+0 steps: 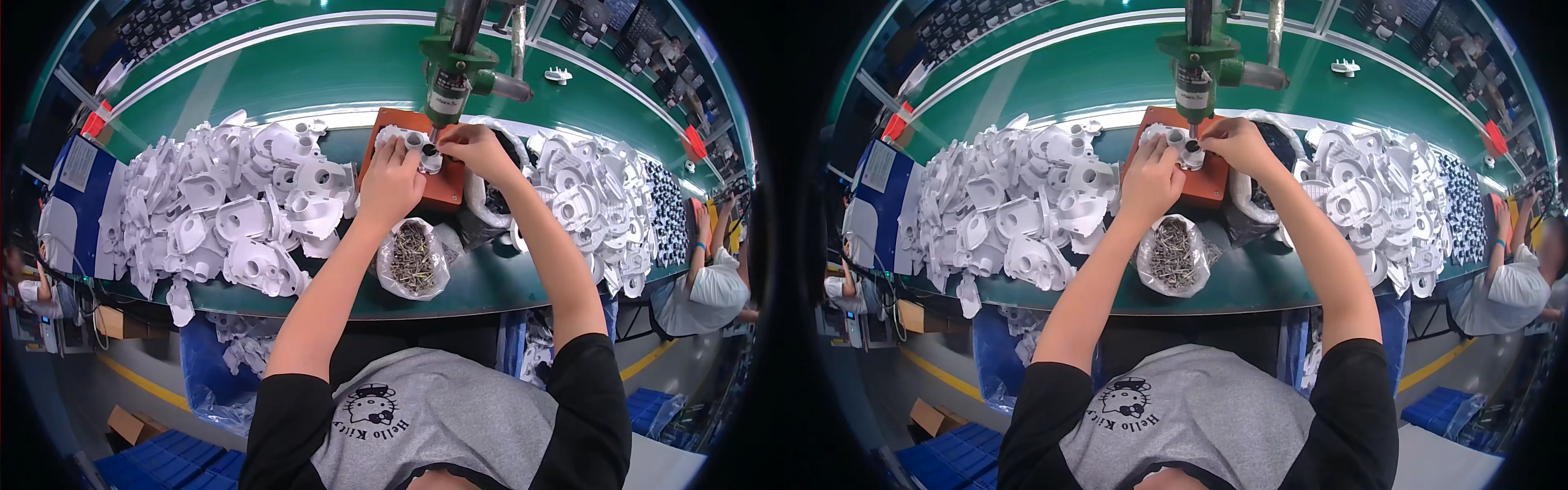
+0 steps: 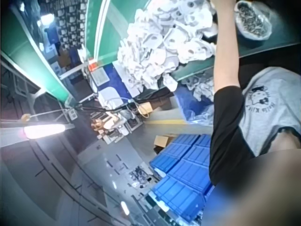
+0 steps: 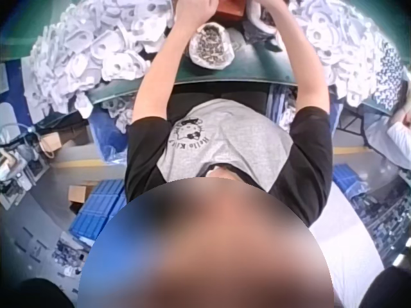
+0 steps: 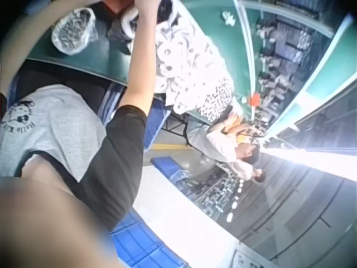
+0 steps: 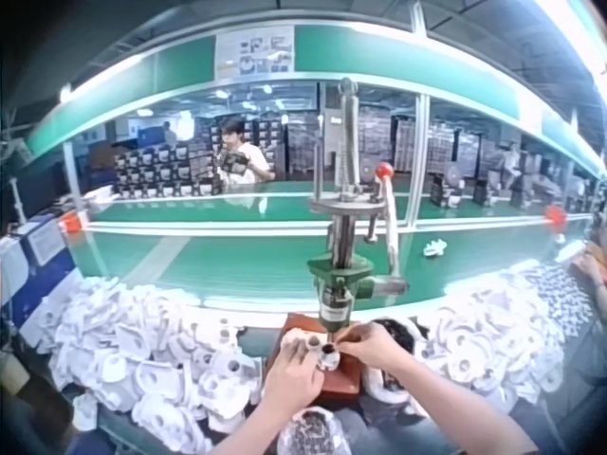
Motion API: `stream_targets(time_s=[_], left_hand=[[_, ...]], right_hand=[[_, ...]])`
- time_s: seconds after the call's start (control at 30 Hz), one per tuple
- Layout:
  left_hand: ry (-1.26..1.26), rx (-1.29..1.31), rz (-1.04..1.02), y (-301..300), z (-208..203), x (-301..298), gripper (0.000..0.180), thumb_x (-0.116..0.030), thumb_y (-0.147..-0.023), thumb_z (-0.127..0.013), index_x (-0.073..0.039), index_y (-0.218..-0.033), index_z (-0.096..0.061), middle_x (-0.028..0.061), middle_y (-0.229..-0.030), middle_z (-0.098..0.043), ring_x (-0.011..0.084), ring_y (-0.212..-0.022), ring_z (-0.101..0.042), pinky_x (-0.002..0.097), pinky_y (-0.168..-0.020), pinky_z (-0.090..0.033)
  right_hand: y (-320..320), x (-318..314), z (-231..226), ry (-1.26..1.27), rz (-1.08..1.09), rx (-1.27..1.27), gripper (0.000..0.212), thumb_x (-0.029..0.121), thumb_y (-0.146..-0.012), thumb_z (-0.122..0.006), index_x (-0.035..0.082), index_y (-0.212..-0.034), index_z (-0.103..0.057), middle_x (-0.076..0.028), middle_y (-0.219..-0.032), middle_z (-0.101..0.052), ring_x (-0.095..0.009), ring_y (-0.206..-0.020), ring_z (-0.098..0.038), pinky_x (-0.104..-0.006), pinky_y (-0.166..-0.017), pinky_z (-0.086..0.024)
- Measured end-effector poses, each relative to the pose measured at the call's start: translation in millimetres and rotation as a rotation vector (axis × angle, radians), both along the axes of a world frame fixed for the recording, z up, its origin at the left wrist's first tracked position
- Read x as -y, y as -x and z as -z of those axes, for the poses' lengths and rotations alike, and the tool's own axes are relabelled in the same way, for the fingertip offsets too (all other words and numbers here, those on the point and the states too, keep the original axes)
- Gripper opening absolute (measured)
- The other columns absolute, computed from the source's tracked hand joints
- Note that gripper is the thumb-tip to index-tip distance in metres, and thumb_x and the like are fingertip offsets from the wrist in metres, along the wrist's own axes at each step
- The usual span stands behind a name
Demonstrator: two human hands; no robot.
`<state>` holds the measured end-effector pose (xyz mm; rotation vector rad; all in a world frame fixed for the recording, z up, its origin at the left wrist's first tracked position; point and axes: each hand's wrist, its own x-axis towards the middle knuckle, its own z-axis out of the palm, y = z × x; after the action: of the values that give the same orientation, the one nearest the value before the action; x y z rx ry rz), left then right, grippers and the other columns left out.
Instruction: Assembling white plastic parts using a manual press machine.
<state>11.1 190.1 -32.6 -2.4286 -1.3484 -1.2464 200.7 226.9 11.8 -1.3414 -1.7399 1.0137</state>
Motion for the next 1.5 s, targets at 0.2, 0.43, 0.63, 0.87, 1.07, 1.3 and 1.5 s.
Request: stream_targets(time_s=[0.2, 0.43, 0.63, 0.87, 1.07, 1.3, 1.5], left_hand=[[0.003, 0.008, 0.003, 0, -1, 0, 0.024, -0.012, -0.073, -0.057, 0.002, -0.092, -0.057, 0.0277, -0.111, -0.060, 0.0404, -0.110, -0.055, 0.0481, -0.100, -0.041], [-0.010, 0.000, -0.003, -1, 0, 0, 0.022, -0.012, -0.073, -0.057, 0.001, -0.091, -0.056, 0.0276, -0.111, -0.060, 0.0400, -0.110, -0.055, 0.0483, -0.100, -0.041], [-0.015, 0.009, 0.002, 0, -2, 0, 0.021, -0.012, -0.073, -0.057, 0.001, -0.090, -0.056, 0.0278, -0.110, -0.060, 0.0405, -0.110, -0.055, 0.0486, -0.100, -0.041], [-0.007, 0.029, 0.020, 0, -2, 1, 0.024, -0.011, -0.072, -0.057, 0.002, -0.092, -0.057, 0.0280, -0.110, -0.060, 0.0406, -0.109, -0.055, 0.0485, -0.100, -0.041], [0.004, 0.012, 0.004, 0, 1, 1, 0.032, -0.011, -0.072, -0.057, 0.004, -0.100, -0.059, 0.0271, -0.111, -0.060, 0.0401, -0.109, -0.055, 0.0482, -0.101, -0.041], [-0.023, 0.001, 0.003, 1, 0, 1, 0.026, -0.008, -0.073, -0.057, 0.003, -0.097, -0.057, 0.0244, -0.115, -0.059, 0.0403, -0.112, -0.054, 0.0456, -0.099, -0.043], [0.058, 0.006, 0.009, 1, -1, 2, 0.021, -0.013, -0.075, -0.057, 0.001, -0.091, -0.055, 0.0283, -0.115, -0.058, 0.0408, -0.114, -0.053, 0.0481, -0.102, -0.039]], right_hand=[[4, -3, -2, 0.067, 0.000, -0.018, 0.019, 0.014, -0.075, -0.070, -0.002, -0.084, -0.070, -0.008, -0.072, -0.064, -0.013, -0.063, -0.058, -0.0271, -0.061, -0.046], [8, -4, -14, 0.038, -0.033, 0.016, 0.015, 0.013, -0.074, -0.071, -0.001, -0.078, -0.067, -0.005, -0.070, -0.062, -0.011, -0.065, -0.056, -0.0251, -0.062, -0.045], [15, -11, -21, 0.163, -0.057, 0.003, 0.023, 0.015, -0.073, -0.077, 0.000, -0.084, -0.063, 0.000, -0.073, -0.059, -0.007, -0.065, -0.052, -0.0230, -0.055, -0.040], [-23, -36, -8, 0.177, -0.153, -0.132, 0.009, 0.014, -0.085, -0.062, 0.006, -0.087, -0.063, 0.001, -0.073, -0.060, -0.005, -0.057, -0.051, -0.0210, -0.047, -0.036], [-62, -103, -65, 0.035, 0.344, -0.683, 0.040, 0.038, -0.095, -0.045, 0.002, -0.110, -0.054, -0.010, -0.091, -0.063, -0.020, -0.077, -0.063, -0.0335, -0.066, -0.051], [-68, -170, -195, -0.227, 0.207, -0.905, 0.045, 0.046, -0.084, -0.060, 0.006, -0.104, -0.056, -0.008, -0.087, -0.059, -0.024, -0.074, -0.061, -0.0378, -0.064, -0.054], [-66, -134, -267, -0.141, -0.134, -0.747, 0.026, 0.031, -0.080, -0.060, 0.005, -0.082, -0.057, -0.010, -0.072, -0.058, -0.025, -0.062, -0.059, -0.0326, -0.055, -0.050]])
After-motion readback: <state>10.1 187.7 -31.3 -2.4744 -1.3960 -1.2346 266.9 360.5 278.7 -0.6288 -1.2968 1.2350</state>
